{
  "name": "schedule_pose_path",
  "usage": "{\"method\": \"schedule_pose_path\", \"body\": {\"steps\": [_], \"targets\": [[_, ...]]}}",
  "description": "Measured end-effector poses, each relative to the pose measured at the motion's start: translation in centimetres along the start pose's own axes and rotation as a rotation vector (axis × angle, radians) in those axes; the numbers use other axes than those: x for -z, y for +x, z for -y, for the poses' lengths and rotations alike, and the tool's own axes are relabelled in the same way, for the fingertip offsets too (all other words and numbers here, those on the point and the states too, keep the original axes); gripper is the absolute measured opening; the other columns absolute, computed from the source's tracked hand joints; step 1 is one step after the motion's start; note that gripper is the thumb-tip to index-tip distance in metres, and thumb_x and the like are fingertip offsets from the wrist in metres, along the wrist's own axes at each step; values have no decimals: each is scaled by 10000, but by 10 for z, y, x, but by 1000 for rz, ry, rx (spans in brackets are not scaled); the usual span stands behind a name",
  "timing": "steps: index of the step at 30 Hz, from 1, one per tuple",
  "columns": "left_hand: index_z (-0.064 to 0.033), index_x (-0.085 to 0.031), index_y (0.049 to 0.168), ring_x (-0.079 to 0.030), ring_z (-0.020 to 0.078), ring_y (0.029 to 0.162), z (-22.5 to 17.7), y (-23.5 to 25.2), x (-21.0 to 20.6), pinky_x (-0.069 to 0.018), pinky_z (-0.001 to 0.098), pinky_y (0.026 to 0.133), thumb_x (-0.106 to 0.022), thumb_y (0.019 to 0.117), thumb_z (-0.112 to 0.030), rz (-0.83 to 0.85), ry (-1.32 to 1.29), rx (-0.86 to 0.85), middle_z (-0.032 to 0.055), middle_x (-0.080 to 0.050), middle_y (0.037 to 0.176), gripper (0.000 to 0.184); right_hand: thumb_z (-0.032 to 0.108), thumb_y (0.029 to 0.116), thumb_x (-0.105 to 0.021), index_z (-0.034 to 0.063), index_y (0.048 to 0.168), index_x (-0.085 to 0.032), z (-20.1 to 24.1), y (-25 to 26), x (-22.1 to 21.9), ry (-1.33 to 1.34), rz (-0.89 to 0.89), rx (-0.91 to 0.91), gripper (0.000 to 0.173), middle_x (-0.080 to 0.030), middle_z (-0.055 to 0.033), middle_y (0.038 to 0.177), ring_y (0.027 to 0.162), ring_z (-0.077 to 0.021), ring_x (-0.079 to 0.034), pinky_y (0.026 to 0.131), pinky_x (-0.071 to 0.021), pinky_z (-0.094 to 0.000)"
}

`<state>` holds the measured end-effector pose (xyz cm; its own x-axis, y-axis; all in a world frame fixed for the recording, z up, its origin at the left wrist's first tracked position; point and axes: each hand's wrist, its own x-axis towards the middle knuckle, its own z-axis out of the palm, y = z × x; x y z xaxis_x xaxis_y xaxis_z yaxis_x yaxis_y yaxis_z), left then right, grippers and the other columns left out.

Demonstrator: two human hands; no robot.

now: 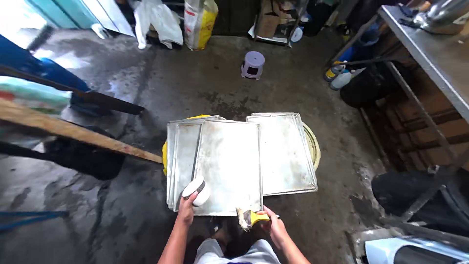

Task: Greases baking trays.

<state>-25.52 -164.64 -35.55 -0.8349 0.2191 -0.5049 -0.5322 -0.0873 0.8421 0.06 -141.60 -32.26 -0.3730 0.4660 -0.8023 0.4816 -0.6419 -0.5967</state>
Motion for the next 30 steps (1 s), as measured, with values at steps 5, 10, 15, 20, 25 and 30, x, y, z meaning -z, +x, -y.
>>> {"method": "schedule_pose_path", "body": {"steps": [5,10,15,20,25,30], "targets": [[8,-230,1591,-398,277,1458,-20,21,46,-347,486,1199,-914,634,-304,111,508,-154,220,-349,1605,1217,367,1132,-201,4,1369,-603,29,6,-58,-234,93,214,591,-653,-142,1382,1354,-268,-552,1094,-446,-521],[-25,-448,1478,-609,227,1272,-51,-10,-23,-480,444,1121,-959,626,-352,572,923,-337,140,-633,1359,1046,149,1058,-483,-10,1163,-720,116,-36,-60,-285,366,605,304,-737,-67,1062,852,-102,-694,786,-604,-275],[-14,-488,1459,-552,249,1341,-39,-49,-108,-436,425,1161,-938,661,-353,891,901,-513,159,-582,1428,977,233,1010,-634,57,1123,-762,141,-42,-39,-796,519,712,246,-738,-71,1105,1046,-103,-681,978,-542,-303],[-47,-460,1493,-508,256,1384,12,-42,-158,-392,429,1188,-925,666,-396,1009,1050,-353,147,-542,1477,1010,182,1031,-539,-16,1055,-716,134,-22,46,-225,305,407,266,-754,-70,905,761,-148,-724,740,-631,-334],[-95,-440,1514,-420,328,1459,85,-34,-181,-444,512,1123,-917,684,-343,1158,1463,-136,70,-210,1708,989,190,1036,-572,-5,1218,-712,127,42,118,-675,-442,437,301,-701,-174,1211,1123,-238,-679,1017,-539,-392],[-133,-405,1553,-424,368,1439,118,-44,-210,-475,593,1034,-883,707,-301,1164,1788,46,26,-173,1721,986,235,1022,-534,83,1226,-725,59,92,35,-972,73,467,319,-674,-146,1278,1156,-245,-673,1012,-546,-411]]}}
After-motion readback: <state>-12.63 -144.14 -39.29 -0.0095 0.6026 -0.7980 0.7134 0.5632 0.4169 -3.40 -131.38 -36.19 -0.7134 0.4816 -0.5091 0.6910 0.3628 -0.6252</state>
